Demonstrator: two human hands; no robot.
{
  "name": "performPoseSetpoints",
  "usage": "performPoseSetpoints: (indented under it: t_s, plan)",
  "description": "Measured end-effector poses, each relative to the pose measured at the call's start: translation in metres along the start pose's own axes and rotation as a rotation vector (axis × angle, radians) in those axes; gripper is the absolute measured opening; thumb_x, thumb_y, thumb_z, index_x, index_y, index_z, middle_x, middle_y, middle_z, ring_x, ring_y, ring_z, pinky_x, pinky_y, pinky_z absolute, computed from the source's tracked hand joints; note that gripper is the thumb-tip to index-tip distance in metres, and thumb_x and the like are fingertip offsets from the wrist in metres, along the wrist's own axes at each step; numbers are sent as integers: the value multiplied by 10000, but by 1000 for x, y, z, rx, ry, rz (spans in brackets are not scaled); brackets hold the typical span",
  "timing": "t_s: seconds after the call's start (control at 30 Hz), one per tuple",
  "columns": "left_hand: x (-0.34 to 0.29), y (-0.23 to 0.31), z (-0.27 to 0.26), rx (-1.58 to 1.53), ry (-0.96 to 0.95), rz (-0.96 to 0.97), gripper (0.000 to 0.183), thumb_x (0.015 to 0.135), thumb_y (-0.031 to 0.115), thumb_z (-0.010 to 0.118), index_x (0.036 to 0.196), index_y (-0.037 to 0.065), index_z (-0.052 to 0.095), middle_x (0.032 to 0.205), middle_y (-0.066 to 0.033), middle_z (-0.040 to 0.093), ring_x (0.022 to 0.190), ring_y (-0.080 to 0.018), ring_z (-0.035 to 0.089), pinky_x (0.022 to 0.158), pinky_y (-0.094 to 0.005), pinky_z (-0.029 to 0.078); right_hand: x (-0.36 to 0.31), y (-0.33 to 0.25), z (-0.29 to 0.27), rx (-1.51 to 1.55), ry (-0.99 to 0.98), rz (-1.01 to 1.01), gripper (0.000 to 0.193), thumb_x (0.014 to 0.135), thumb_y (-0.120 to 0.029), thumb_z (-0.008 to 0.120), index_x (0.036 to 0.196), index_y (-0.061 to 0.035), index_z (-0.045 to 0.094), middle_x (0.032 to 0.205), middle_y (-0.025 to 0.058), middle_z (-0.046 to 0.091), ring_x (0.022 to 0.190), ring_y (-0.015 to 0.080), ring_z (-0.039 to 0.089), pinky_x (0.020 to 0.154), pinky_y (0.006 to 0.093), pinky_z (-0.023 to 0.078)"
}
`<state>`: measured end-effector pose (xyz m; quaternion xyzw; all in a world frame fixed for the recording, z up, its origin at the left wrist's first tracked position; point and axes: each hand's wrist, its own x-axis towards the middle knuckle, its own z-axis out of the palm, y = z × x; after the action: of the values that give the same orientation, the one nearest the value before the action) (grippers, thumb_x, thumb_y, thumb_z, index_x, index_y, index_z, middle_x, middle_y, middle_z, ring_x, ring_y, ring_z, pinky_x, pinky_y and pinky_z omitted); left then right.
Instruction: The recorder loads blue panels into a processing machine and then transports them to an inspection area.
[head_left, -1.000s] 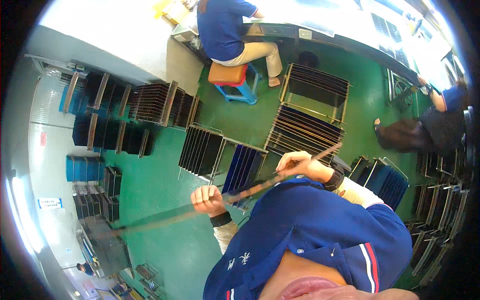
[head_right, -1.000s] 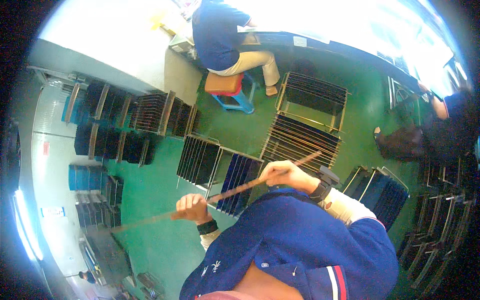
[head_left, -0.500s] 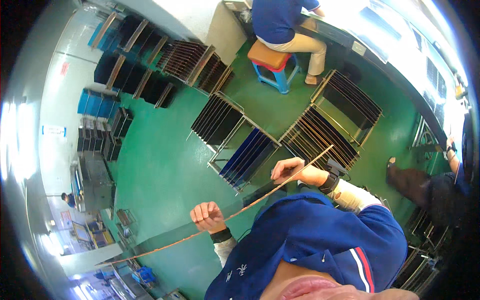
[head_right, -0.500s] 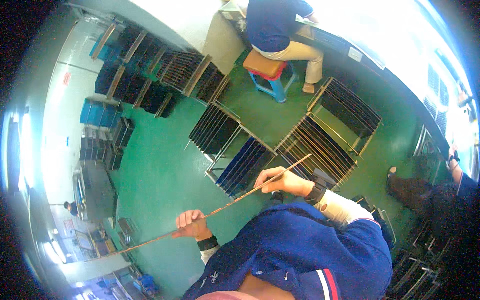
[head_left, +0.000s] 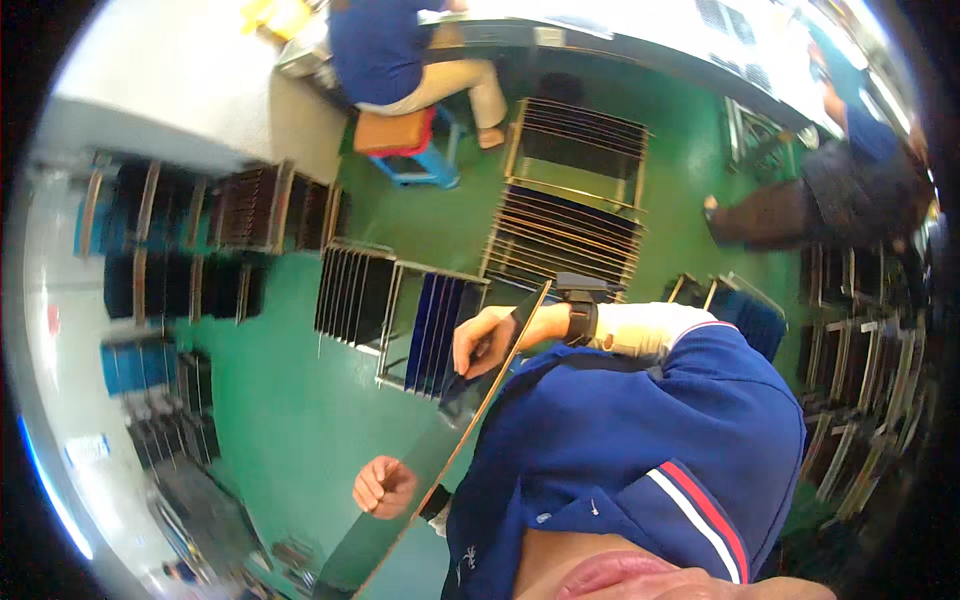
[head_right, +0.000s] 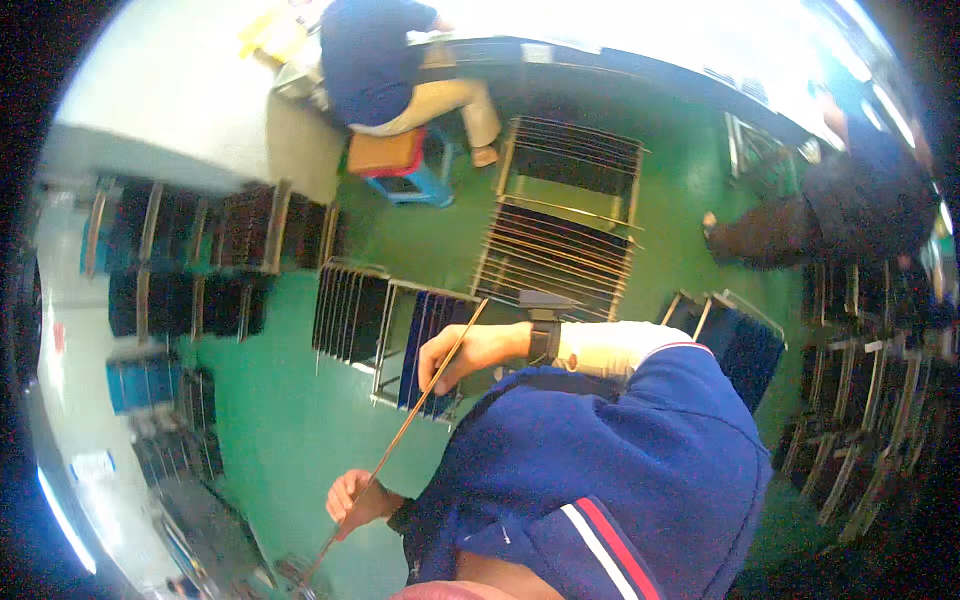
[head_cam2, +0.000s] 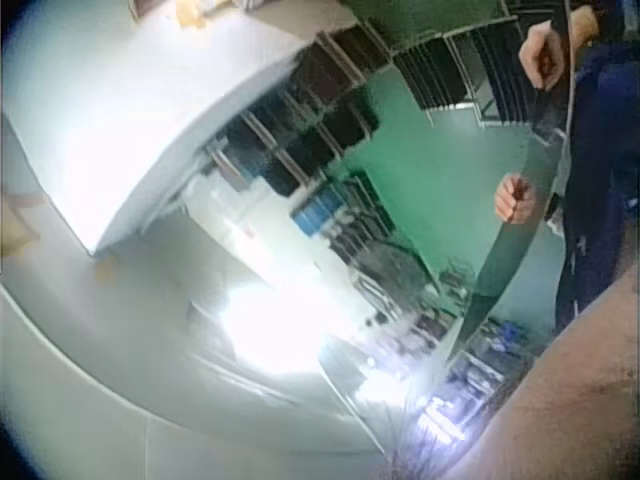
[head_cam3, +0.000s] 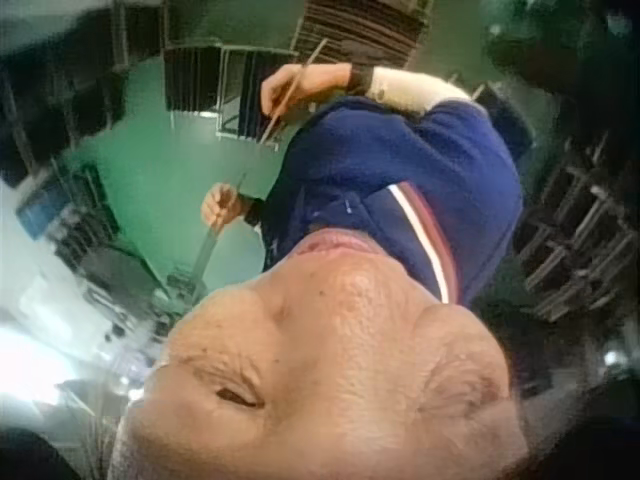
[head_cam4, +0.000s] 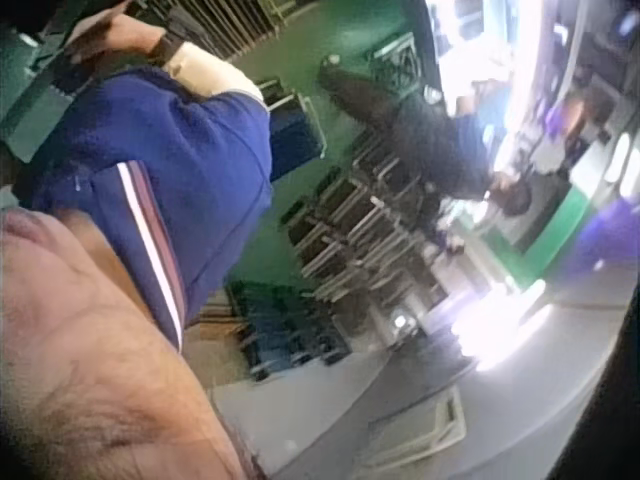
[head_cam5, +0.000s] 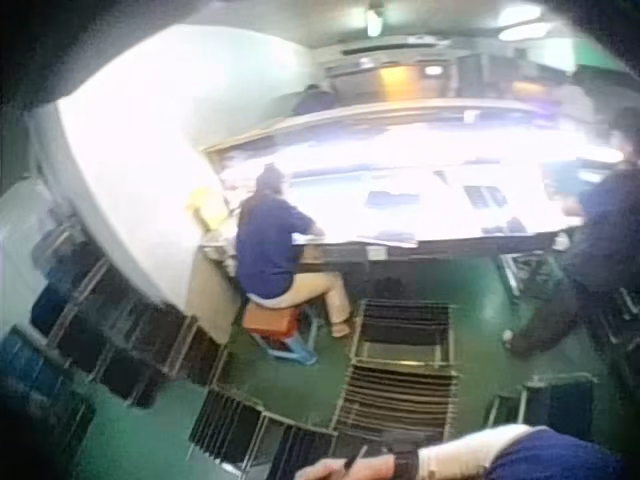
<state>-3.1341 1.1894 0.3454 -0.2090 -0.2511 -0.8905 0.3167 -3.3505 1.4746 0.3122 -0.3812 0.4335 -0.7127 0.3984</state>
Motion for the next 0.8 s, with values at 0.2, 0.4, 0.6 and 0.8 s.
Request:
performPoseSetpoints:
  t_s: [0.2,0.4,0.6,0.8]
  plan:
    - [50,-16,-44,-126,-46,-152,165,726,178,583,697,119,432,677,45,475,636,-66,486,700,-201,396,-34,-13,16,-146,254,-122,144,839,-54,718,977,-63,679,967,40,654,901,137,616,759,277,506]
    - [90,-42,-81,-216,-223,-361,296,766,-76,614,764,219,585,804,121,597,753,-51,576,805,-248,458,-65,-18,30,-263,504,-246,132,836,-61,729,961,-56,689,926,47,676,864,145,632,752,286,507]
    - [102,-74,-43,-214,-288,-413,325,751,-98,654,814,218,612,846,115,625,765,-55,586,822,-250,463,-76,-14,31,-258,571,-285,130,833,-56,733,955,-59,689,923,45,678,878,131,637,761,291,519]
    - [92,-77,-27,-190,-207,-399,191,751,6,649,774,184,583,790,84,613,729,-63,583,784,-251,460,-80,-10,25,-215,554,-255,156,825,-74,743,971,-53,691,920,39,679,868,122,635,760,283,520]
